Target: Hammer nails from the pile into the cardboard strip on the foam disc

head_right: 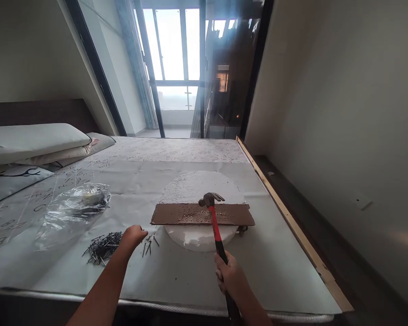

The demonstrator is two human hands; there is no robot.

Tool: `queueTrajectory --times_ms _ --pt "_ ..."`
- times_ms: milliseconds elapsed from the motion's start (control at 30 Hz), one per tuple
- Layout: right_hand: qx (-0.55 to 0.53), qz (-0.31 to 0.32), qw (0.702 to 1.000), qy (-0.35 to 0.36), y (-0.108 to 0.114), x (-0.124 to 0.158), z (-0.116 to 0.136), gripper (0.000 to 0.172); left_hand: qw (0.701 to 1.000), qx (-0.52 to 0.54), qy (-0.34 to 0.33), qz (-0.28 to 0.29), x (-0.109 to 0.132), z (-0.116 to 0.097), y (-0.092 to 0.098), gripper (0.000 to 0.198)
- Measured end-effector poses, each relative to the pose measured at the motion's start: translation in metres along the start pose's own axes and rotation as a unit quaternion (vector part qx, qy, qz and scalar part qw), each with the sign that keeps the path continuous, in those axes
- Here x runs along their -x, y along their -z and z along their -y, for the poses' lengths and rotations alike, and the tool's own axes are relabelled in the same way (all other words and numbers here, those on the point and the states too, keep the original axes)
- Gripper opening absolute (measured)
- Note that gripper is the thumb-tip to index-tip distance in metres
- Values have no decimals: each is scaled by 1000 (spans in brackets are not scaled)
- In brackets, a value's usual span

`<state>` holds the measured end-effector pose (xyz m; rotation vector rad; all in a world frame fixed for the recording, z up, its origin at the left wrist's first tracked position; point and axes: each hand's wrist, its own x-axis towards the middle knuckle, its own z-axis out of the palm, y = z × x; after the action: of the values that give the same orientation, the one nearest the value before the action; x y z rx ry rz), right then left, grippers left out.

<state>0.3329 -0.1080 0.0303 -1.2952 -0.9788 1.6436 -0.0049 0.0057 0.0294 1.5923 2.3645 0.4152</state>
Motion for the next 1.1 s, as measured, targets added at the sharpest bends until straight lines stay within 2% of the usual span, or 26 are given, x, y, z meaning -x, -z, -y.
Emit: queueTrajectory --times_ms 67,133,267,433,700,967,1100 --pt "-5 -1 1000 11 0 0 1 41 997 18 -54 -55 11 -25 10 14" --pt "-7 -3 1000 18 0 1 3 41 983 112 -129 -64 22 -53 10 20" --pt "-8 -11 1000 5 2 2 2 42 937 282 -202 -30 32 -101 -10 23" --pt "-2 -13 1000 -11 6 3 -1 45 908 348 -228 -48 28 -135 -39 21" --pt "13 -10 999 -33 10 4 -1 46 915 325 -229 -67 22 -151 -64 17" --pt "4 13 999 -35 7 3 1 46 924 279 -249 -79 23 -151 -66 18" --pt "37 13 999 -37 5 7 5 43 926 252 -266 -92 24 -150 -69 19"
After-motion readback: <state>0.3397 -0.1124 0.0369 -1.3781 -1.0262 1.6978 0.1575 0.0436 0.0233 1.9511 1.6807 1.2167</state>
